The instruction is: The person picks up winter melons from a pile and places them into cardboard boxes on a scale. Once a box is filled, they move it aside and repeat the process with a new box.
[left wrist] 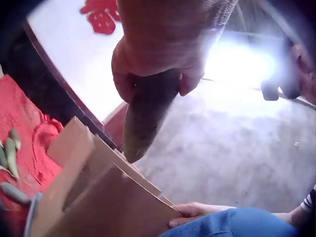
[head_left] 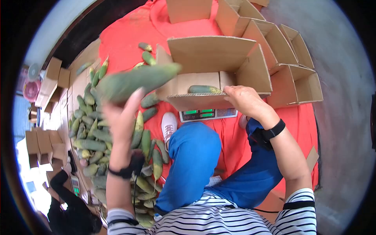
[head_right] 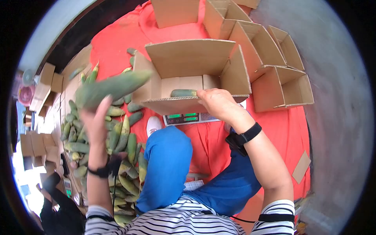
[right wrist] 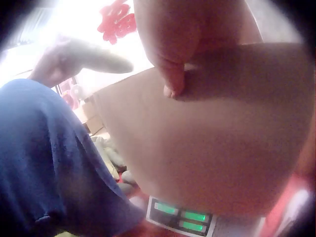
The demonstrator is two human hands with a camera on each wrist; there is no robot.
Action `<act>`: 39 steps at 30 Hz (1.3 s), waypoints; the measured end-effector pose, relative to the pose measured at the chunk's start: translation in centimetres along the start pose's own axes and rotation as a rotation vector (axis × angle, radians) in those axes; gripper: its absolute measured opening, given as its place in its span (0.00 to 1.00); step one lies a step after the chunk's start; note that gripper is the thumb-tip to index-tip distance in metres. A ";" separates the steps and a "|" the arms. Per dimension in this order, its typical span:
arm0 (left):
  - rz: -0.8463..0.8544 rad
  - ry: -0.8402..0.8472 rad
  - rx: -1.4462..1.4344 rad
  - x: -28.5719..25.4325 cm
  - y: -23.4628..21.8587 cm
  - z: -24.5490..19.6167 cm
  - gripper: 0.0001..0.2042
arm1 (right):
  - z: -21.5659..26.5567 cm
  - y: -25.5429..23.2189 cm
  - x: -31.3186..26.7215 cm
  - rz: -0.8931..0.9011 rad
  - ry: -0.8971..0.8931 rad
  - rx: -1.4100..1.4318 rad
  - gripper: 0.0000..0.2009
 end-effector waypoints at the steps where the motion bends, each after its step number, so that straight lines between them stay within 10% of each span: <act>1: 0.029 -0.027 -0.088 0.7 3.3 -0.3 0.22 | 0.1 0.1 -0.1 0.014 -0.025 0.005 0.08; 7: 0.374 -0.606 -0.188 1.4 10.2 6.0 0.18 | 0.3 -0.3 -0.1 0.054 -0.017 0.007 0.08; 10: 0.196 -0.221 -0.140 0.2 4.0 4.7 0.10 | 0.3 -0.6 -0.2 0.110 0.059 0.070 0.08; 14: -0.106 -0.409 0.086 -4.0 -9.0 8.4 0.09 | 0.4 -0.3 -0.3 0.074 -0.013 0.055 0.08; 19: -0.072 -0.472 0.797 -15.7 -24.2 21.3 0.13 | 0.7 -0.6 -0.2 0.098 0.043 0.062 0.08; 33: 0.507 -0.617 1.565 -17.7 -23.7 24.2 0.28 | 0.8 -1.0 0.3 0.109 0.077 0.032 0.09; 39: 0.477 -0.619 1.570 -17.6 -23.7 24.4 0.28 | 0.5 -0.9 0.2 0.089 0.080 0.033 0.08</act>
Point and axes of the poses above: each hand's wrist, its own x-axis towards the middle knuckle, its own y-axis out of the palm, z = x × y, the point moved 3 cm from there along x, towards the middle knuckle, and after that the axes turned 3 degrees about -z, right-handed, at the moved point
